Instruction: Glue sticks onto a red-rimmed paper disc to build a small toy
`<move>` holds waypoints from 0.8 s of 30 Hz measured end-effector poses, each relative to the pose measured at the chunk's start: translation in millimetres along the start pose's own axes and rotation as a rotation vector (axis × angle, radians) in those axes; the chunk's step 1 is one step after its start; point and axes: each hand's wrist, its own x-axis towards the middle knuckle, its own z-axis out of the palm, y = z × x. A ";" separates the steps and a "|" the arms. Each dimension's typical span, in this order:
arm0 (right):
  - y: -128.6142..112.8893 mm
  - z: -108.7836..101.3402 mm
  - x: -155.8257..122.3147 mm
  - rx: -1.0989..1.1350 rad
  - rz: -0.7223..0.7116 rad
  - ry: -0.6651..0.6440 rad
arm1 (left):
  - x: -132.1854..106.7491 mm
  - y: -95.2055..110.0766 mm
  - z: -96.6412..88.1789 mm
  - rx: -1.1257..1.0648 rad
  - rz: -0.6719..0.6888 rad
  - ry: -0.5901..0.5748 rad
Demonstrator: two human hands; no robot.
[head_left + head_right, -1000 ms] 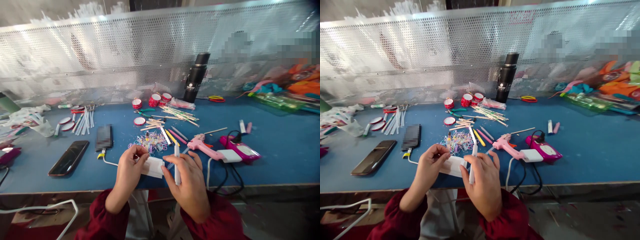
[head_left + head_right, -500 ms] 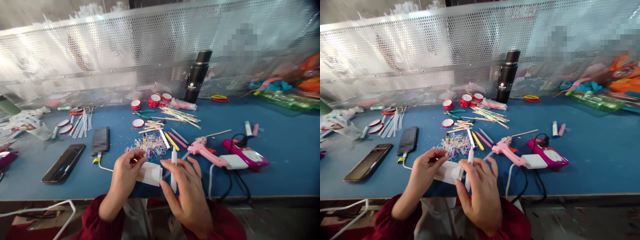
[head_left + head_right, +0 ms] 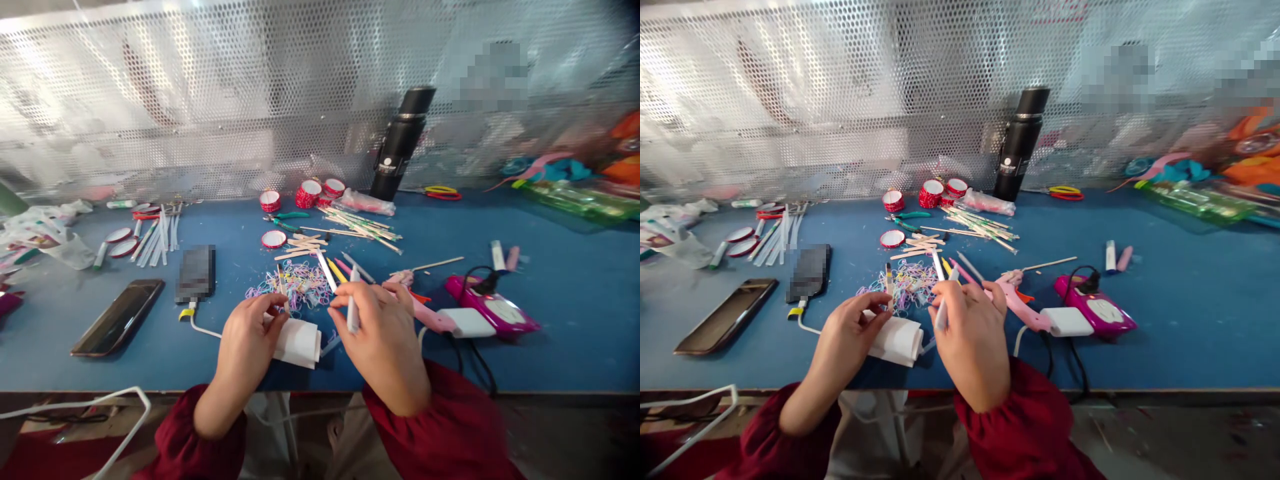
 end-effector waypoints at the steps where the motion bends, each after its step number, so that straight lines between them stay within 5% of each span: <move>1: -2.2 4.0 4.7 -0.008 -0.002 -0.024 | 0.4 0.5 -0.4 0.006 0.003 -0.012; 14: -11.2 35.8 19.9 -0.208 -0.012 -0.295 | 5.7 1.8 -1.5 0.084 0.116 -0.096; 24: -5.5 25.4 12.7 -0.203 -0.019 -0.135 | 4.2 1.1 2.5 0.117 0.130 -0.048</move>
